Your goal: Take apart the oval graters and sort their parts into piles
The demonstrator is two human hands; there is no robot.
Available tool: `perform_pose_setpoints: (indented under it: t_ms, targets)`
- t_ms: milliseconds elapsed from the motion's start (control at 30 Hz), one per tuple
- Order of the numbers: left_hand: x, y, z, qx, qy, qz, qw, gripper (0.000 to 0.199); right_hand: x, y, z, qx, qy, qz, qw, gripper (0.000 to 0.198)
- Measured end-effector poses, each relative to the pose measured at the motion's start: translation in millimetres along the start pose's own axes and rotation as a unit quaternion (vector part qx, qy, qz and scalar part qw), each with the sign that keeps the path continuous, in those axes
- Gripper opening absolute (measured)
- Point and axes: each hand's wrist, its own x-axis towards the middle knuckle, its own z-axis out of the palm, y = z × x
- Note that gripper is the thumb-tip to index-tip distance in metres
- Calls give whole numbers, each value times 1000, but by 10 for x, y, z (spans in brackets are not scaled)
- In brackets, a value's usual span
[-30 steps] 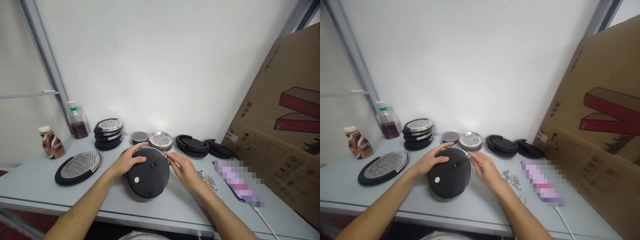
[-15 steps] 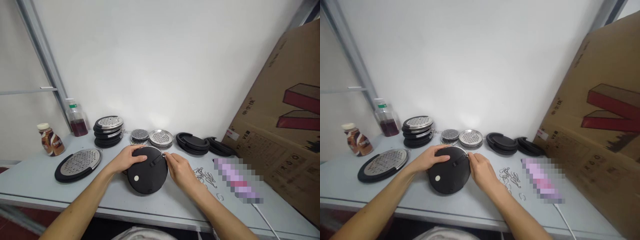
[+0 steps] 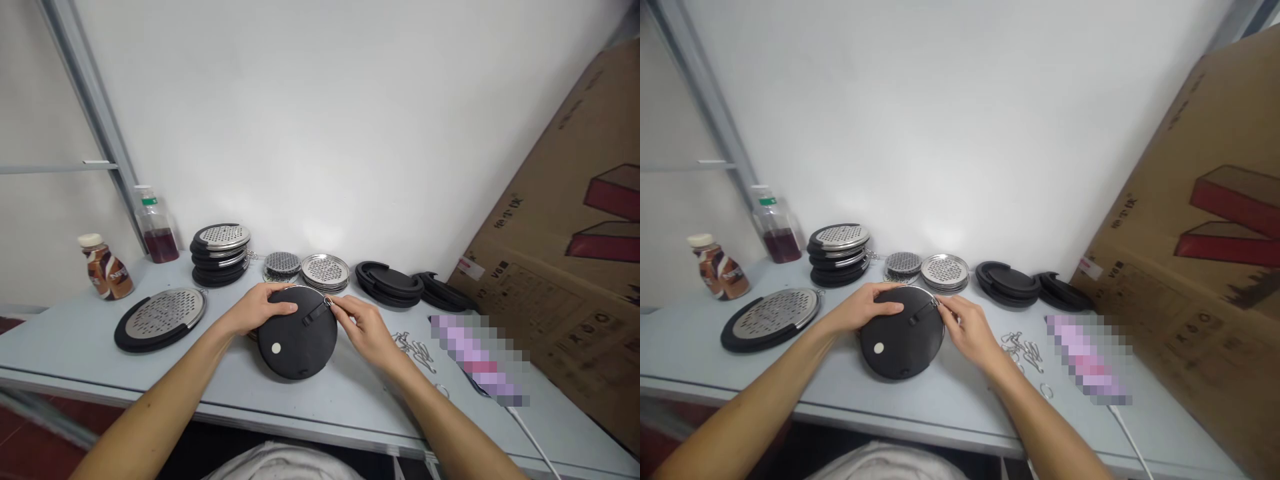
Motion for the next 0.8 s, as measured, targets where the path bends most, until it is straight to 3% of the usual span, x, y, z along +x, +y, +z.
perform_pose_setpoints:
  t_ms: [167, 333, 400, 533, 667, 800]
  targets:
    - [-27, 34, -6, 13, 7, 19, 1000, 49, 42, -61, -16, 188, 57, 205, 959, 25]
    - [-29, 29, 43, 95, 33, 28, 995, 44, 61, -43, -60, 265, 4, 274, 924, 29]
    - [-26, 25, 68, 107, 23, 30, 993, 43, 55, -58, -86, 243, -13, 258, 935, 27]
    - [-24, 23, 110, 72, -6, 12, 997, 45, 23, -113, -101, 95, 4, 182, 979, 16]
    - [-21, 30, 124, 61, -29, 1, 998, 45, -3, -138, -74, 9, 18, 143, 989, 12]
    - [-28, 67, 118, 76, -35, 4, 996, 44, -10, -125, -57, -45, 19, 58, 997, 14]
